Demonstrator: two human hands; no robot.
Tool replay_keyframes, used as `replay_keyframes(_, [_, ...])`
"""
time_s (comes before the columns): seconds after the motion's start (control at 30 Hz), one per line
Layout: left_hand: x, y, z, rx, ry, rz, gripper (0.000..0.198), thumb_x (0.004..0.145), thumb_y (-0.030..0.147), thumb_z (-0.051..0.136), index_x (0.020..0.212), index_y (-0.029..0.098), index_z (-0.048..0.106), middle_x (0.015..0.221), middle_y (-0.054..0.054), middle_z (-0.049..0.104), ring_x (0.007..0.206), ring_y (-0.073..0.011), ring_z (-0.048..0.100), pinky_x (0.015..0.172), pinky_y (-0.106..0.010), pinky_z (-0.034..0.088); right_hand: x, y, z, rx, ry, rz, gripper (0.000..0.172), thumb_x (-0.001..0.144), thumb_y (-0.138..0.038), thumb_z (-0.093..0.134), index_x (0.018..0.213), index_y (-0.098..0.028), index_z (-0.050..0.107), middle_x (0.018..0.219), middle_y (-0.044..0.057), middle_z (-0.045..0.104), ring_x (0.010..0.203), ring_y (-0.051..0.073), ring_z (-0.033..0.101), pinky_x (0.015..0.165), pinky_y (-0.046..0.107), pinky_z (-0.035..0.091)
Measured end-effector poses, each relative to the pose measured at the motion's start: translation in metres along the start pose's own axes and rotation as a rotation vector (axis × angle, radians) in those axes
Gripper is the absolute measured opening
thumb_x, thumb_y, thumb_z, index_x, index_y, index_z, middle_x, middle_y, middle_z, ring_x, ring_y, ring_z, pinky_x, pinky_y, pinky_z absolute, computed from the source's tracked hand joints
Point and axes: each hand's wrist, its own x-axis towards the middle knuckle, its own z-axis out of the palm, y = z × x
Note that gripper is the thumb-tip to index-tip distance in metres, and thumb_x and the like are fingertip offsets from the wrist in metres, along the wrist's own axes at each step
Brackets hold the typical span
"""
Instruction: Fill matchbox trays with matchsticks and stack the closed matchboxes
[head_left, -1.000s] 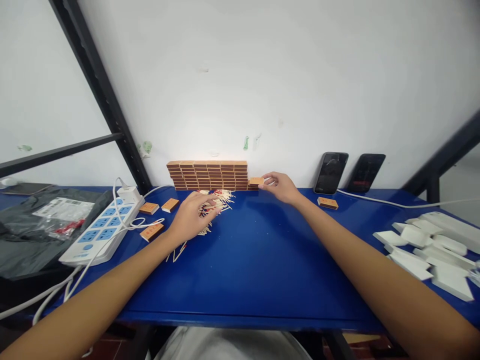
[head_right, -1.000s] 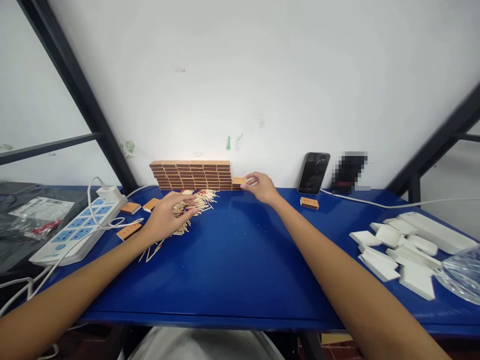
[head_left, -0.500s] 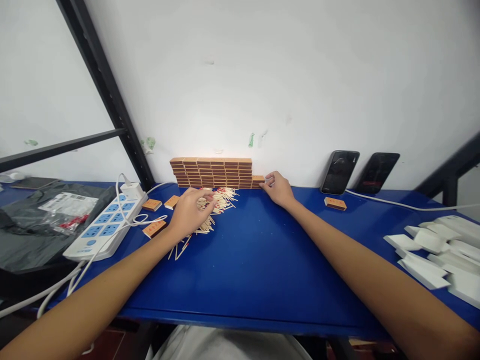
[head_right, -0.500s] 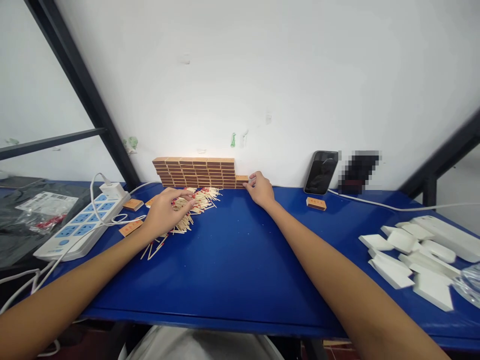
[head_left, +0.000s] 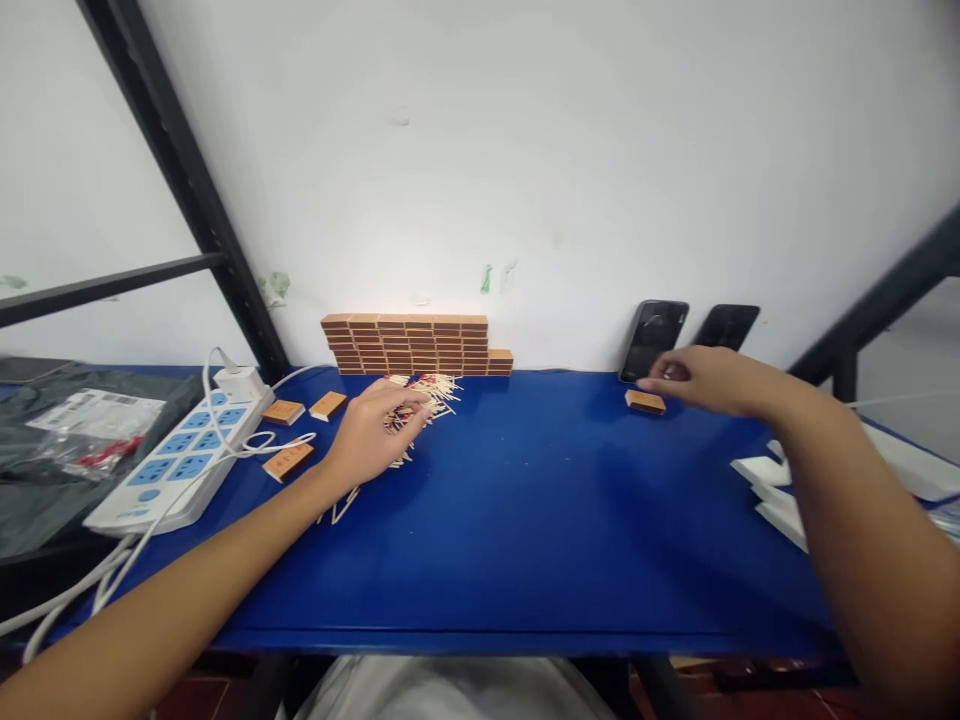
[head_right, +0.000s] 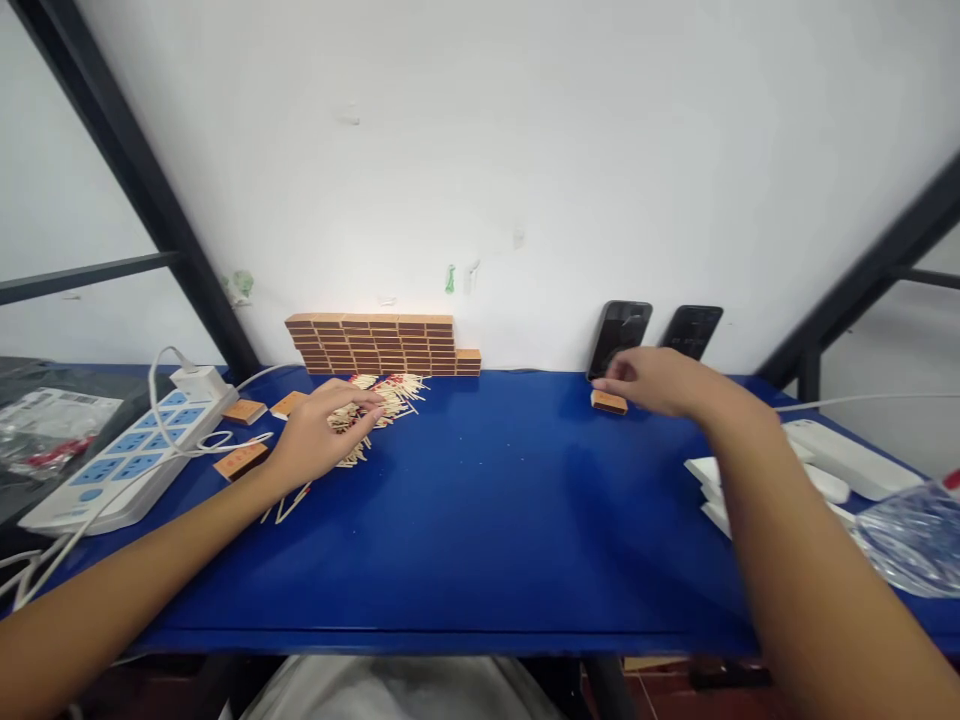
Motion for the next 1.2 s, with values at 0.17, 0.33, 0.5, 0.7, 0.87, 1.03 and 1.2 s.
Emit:
replay_keyframes(0.17, [0.003,0.004,0.003,-0.007,0.043,0.027,0.012,0.095,0.025,0.070,0.103,0.021,0.077,0.093,-0.004,0.078,0.092,-0.0201,0.068,0.086,-0.034,0.056,-0.056,0.091,0.021,-0.007,0.077,0.128,0.045,0.083,-0.063,0.062,0.098,-0.023,0.074,0.099,0.013,0.078,0.086,0.030,0.070,0.075,0.040,0.051])
replay_keyframes(0.33, [0.001,-0.001,0.007,0.002,0.013,0.005,0.011,0.095,0.025,0.069,0.100,0.021,0.077,0.095,-0.004,0.078,0.092,-0.0202,0.069,0.087,-0.035,0.056,-0.082,0.118,0.066,-0.003,0.100,0.159,0.054,0.078,-0.076,0.060,0.088,-0.026,0.075,0.103,0.012,0.078,0.085,0.032,0.071,0.075,0.043,0.051])
replay_keyframes(0.5, [0.001,0.000,0.004,-0.006,0.015,-0.007,0.011,0.095,0.025,0.069,0.100,0.021,0.077,0.095,-0.004,0.078,0.093,-0.0202,0.069,0.086,-0.035,0.056,-0.082,0.100,0.097,-0.099,0.205,0.193,0.044,0.084,-0.066,0.051,0.080,-0.026,0.070,0.095,0.013,0.078,0.088,0.037,0.071,0.071,0.046,0.048])
replay_keyframes(0.7, [0.002,0.003,0.002,-0.011,0.013,-0.007,0.012,0.095,0.025,0.069,0.102,0.021,0.078,0.093,-0.004,0.078,0.090,-0.0193,0.068,0.083,-0.034,0.056,-0.081,0.083,0.113,-0.150,0.334,0.108,0.041,0.093,-0.057,0.043,0.082,-0.023,0.064,0.091,0.015,0.075,0.084,0.034,0.069,0.073,0.044,0.047])
replay_keyframes(0.87, [0.002,0.003,0.002,-0.027,0.003,0.000,0.014,0.096,0.025,0.068,0.104,0.021,0.078,0.091,-0.003,0.078,0.087,-0.0190,0.068,0.081,-0.034,0.055,-0.075,0.063,0.122,-0.081,0.428,-0.079,0.038,0.098,-0.052,0.044,0.081,-0.023,0.062,0.083,0.012,0.070,0.080,0.031,0.066,0.072,0.042,0.047])
replay_keyframes(1.03, [0.003,0.004,0.003,-0.020,0.003,0.001,0.014,0.096,0.026,0.067,0.103,0.022,0.078,0.091,-0.003,0.079,0.086,-0.0193,0.069,0.084,-0.036,0.056,-0.064,0.004,0.123,0.054,0.419,-0.453,0.036,0.106,-0.049,0.041,0.093,-0.023,0.062,0.093,0.009,0.068,0.089,0.026,0.064,0.079,0.038,0.051])
replay_keyframes(1.2, [0.002,0.006,0.003,-0.011,-0.001,-0.001,0.013,0.096,0.027,0.067,0.102,0.022,0.077,0.092,-0.003,0.079,0.086,-0.0193,0.070,0.085,-0.036,0.056,-0.042,-0.064,0.111,0.205,0.334,-0.680,0.029,0.107,-0.037,0.041,0.101,-0.023,0.066,0.099,0.010,0.068,0.092,0.025,0.064,0.083,0.039,0.053])
